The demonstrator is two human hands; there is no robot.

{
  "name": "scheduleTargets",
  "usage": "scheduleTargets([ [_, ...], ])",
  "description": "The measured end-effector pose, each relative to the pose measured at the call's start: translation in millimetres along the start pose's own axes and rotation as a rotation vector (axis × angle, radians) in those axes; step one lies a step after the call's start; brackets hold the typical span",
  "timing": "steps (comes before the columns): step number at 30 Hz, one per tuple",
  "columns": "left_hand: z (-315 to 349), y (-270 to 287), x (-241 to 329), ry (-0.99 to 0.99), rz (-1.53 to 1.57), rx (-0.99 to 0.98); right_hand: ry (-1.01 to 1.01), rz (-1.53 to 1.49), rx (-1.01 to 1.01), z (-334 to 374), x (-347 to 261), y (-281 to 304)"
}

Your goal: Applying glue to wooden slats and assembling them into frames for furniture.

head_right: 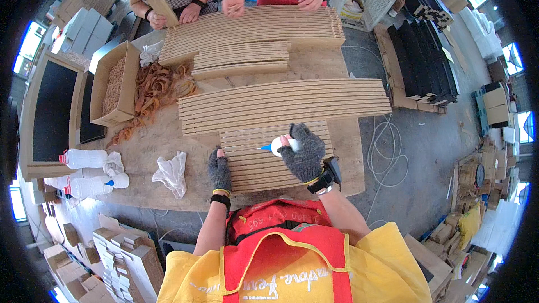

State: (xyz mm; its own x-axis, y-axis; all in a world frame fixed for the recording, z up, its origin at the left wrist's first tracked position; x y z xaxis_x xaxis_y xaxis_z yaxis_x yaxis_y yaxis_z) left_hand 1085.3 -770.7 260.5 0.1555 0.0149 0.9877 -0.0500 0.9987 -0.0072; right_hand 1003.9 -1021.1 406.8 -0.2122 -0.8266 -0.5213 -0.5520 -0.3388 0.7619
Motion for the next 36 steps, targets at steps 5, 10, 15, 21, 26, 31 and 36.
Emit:
scheduleTargets([
  [5, -4.5, 4.7, -10.8, -0.011, -0.028, -0.007, -0.067, 0.007, -0.005, 4.8, 24.2, 19.9],
  [10, -7.0, 6.4, -20.9, 0.002, -0.013, -0.033, -0.053, 0.007, 0.085, 8.3, 50.3, 38.3],
  [15, -7.1, 7.6, -24.8, -0.024, -0.010, 0.017, -0.108, 0.009, 0.106, 9.7, 71.5, 53.8],
  [21, -6.7, 7.7, -21.4, 0.008, -0.008, 0.000, -0.143, 0.098, 0.073, 12.3, 104.4, 72.8],
  [26, -5.5, 4.5, -15.6, 0.032, -0.007, -0.009, -0.185, 0.115, 0.035, 14.5, 134.3, 82.8],
  [31, -7.7, 9.8, -21.8, 0.010, -0.046, 0.027, -0.169, 0.090, 0.062, 8.2, 135.9, 96.0],
  [36, -8.8, 11.0, -26.4, 0.073, -0.037, -0.009, -0.182, 0.109, 0.024, -0.6, 134.5, 105.9],
])
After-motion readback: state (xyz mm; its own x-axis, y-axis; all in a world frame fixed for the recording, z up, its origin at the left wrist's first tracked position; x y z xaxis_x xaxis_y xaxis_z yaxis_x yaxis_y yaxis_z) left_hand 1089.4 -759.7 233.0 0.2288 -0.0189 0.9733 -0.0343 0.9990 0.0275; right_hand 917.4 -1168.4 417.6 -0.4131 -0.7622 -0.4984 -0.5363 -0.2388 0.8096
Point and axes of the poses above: each hand's wrist, its own z-axis away from the middle knuckle, its own y-axis out of the back of the hand, x = y × z, the point moved 3 cm from there along -z, towards the middle knuckle, and after that the axes turned 11 degrees about z, right-handed, at the moved point
